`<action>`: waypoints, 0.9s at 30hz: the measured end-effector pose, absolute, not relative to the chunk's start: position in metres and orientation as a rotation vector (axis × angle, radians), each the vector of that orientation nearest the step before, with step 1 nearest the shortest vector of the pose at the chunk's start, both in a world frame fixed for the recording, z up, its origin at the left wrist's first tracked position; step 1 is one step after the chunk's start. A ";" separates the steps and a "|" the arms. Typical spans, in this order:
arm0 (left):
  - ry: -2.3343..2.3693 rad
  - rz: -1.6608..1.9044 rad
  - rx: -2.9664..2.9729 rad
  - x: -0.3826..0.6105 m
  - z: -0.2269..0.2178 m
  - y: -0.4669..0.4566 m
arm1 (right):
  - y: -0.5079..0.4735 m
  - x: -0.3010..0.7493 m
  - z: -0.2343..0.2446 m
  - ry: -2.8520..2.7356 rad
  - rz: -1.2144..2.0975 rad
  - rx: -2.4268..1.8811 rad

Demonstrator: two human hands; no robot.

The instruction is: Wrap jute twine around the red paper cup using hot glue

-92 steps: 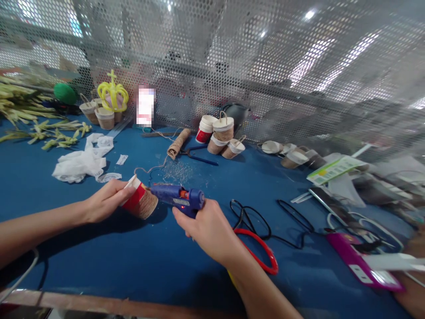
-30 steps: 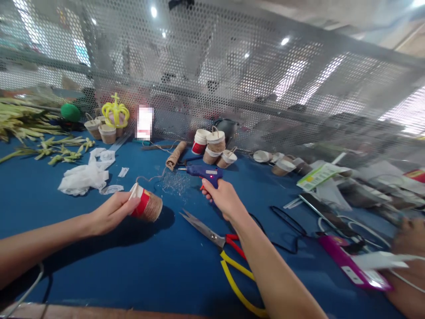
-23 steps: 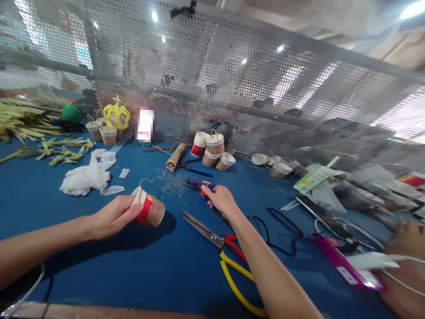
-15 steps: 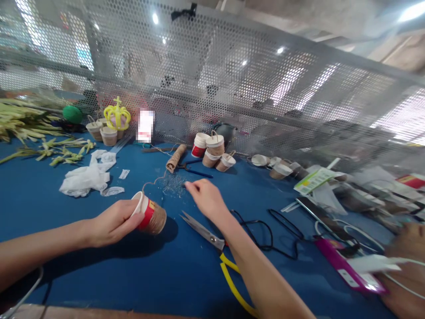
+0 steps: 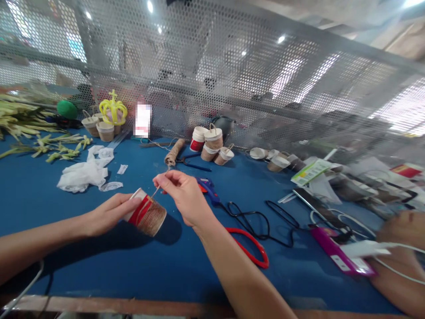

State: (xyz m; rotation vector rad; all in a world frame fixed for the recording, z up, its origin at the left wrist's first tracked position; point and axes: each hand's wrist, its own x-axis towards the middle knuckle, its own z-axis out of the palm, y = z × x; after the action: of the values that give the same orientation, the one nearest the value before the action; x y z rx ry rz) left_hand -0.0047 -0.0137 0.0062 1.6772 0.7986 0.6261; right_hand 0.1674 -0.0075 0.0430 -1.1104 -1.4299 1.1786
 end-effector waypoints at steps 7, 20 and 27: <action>0.896 0.640 1.288 0.001 0.006 -0.010 | -0.015 0.174 0.042 -1.444 0.939 -1.058; 1.058 0.601 1.238 0.003 0.008 -0.008 | -0.014 0.173 0.035 -1.490 0.867 -1.060; 0.966 0.568 1.413 0.003 0.012 -0.014 | -0.009 0.170 0.031 -1.481 0.865 -1.158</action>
State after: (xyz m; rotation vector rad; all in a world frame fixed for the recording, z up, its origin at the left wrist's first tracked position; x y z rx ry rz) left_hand 0.0026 -0.0143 0.0118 1.4127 0.9665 0.5680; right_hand 0.1704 -0.0093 0.0310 -1.1580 -1.4813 0.8647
